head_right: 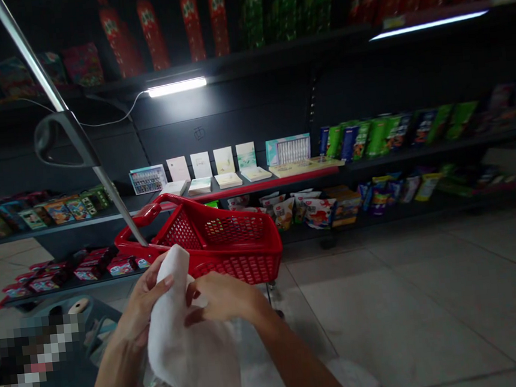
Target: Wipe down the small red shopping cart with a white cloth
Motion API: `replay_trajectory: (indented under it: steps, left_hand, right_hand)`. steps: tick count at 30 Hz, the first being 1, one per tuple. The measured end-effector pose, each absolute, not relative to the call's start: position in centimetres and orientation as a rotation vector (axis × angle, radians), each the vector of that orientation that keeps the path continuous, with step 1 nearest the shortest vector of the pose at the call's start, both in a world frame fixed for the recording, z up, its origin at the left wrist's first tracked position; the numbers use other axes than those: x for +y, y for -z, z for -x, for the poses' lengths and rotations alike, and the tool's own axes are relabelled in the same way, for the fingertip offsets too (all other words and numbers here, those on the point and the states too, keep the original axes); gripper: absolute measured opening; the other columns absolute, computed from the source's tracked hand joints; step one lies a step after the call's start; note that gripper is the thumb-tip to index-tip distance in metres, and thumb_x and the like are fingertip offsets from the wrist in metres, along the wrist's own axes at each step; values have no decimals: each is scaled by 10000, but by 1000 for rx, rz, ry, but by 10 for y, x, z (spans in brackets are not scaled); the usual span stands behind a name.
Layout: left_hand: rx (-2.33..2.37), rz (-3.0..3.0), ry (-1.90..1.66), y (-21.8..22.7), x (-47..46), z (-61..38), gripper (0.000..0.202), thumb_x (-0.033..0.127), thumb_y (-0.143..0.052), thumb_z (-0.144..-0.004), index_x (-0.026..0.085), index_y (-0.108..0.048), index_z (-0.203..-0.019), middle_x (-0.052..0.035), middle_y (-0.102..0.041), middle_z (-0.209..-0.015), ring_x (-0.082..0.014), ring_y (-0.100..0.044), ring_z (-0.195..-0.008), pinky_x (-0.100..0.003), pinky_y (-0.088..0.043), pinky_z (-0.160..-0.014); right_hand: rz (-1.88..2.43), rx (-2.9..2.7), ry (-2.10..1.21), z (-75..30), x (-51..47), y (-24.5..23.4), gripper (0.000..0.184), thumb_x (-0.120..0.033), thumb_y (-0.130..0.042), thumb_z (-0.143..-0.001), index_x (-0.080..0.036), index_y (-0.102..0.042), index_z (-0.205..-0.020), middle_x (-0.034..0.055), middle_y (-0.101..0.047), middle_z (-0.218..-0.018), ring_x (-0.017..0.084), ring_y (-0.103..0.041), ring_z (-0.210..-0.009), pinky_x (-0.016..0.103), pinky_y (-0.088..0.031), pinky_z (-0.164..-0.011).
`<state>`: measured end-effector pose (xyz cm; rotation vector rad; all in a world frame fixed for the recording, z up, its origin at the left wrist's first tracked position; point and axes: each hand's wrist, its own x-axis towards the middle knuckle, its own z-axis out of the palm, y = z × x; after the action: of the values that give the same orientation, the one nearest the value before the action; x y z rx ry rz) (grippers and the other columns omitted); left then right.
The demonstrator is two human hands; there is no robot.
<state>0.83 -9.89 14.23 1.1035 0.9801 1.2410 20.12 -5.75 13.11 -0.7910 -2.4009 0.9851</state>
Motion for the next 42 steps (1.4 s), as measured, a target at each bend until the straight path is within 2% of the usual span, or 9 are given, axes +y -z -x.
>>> replay_trajectory:
  steps: [2, 10, 14, 17, 20, 22, 26, 31, 42]
  left_hand:
    - [1032, -1088, -1284, -146, -100, -3, 861, 442, -876, -684, 251, -535, -1450, -13, -732, -886, -134, -637, -561, -223, -512, -513]
    - [1561, -1395, -1405, -138, -89, 43, 767, 543, -830, -710, 202, -548, -1336, -18, -704, -818, -163, -627, -592, -238, -474, -509]
    - [1688, -2018, -1459, -132, -89, 36, 441, 493, -712, -863, 213, -671, -1202, -102, -677, -1151, -248, -668, -1049, -382, -557, -924]
    - [1428, -2384, -1263, -130, -94, 19, 366, 420, -666, -922, 236, -680, -1238, -135, -427, -1563, -324, -410, -1470, -504, -356, -1215]
    - [1353, -2529, -1098, -129, -97, 6, 305, 389, -666, -926, 223, -680, -1181, -126, -279, -1668, -359, -190, -1580, -599, -161, -1280]
    - [1311, -2528, -1051, -128, -97, 2, 241, 385, -668, -921, 208, -669, -1086, -141, -361, -1625, -355, -256, -1555, -618, -138, -1275]
    - [1083, -2205, -893, -125, -94, 0, 374, 422, -668, -923, 204, -584, -1215, -121, -664, -1279, -232, -639, -1148, -432, -487, -1064]
    - [939, -1929, -547, -118, -89, 4, 393, 513, -641, -925, 125, -685, -883, 14, -588, -719, -94, -475, -628, -198, -374, -572]
    - [771, -1740, -535, -116, -94, 5, 424, 531, -707, -868, 110, -658, -864, -5, -578, -739, -103, -488, -659, -190, -399, -586]
  right_hand:
    - [745, -2442, -977, -201, -52, -129, 96, -276, -711, -865, -209, -759, -914, 21, -763, -895, 182, -693, -807, 261, -475, -717]
    - [785, -2242, -894, -236, -47, -150, 232, -378, -452, -1047, -206, -581, -958, -10, -640, -887, 141, -579, -809, 234, -400, -712]
    - [819, -2263, -782, -225, -50, -146, 226, -367, -433, -1068, -212, -575, -985, 5, -661, -900, 158, -612, -831, 246, -397, -739]
    - [746, -2342, -779, -220, -52, -143, 182, -313, -492, -1051, -207, -638, -1076, 35, -717, -1041, 172, -661, -933, 241, -420, -795]
    - [721, -2427, -745, -221, -55, -145, 206, -268, -538, -1030, -215, -691, -1157, 48, -744, -1138, 185, -690, -1009, 245, -430, -862]
    - [732, -2465, -734, -224, -58, -149, 210, -276, -561, -1024, -225, -719, -1152, 40, -760, -1126, 182, -702, -1004, 245, -430, -872]
    - [791, -2459, -725, -228, -62, -152, 183, -283, -612, -995, -234, -751, -1103, 29, -774, -1108, 178, -707, -1014, 237, -435, -875]
    - [942, -2443, -723, -234, -59, -151, 166, -353, -704, -934, -219, -763, -1011, 21, -776, -959, 168, -704, -876, 226, -424, -747]
    - [701, -2251, -884, -238, -39, -131, 161, -323, -706, -921, -205, -748, -1022, 28, -744, -1050, 170, -674, -978, 263, -474, -889]
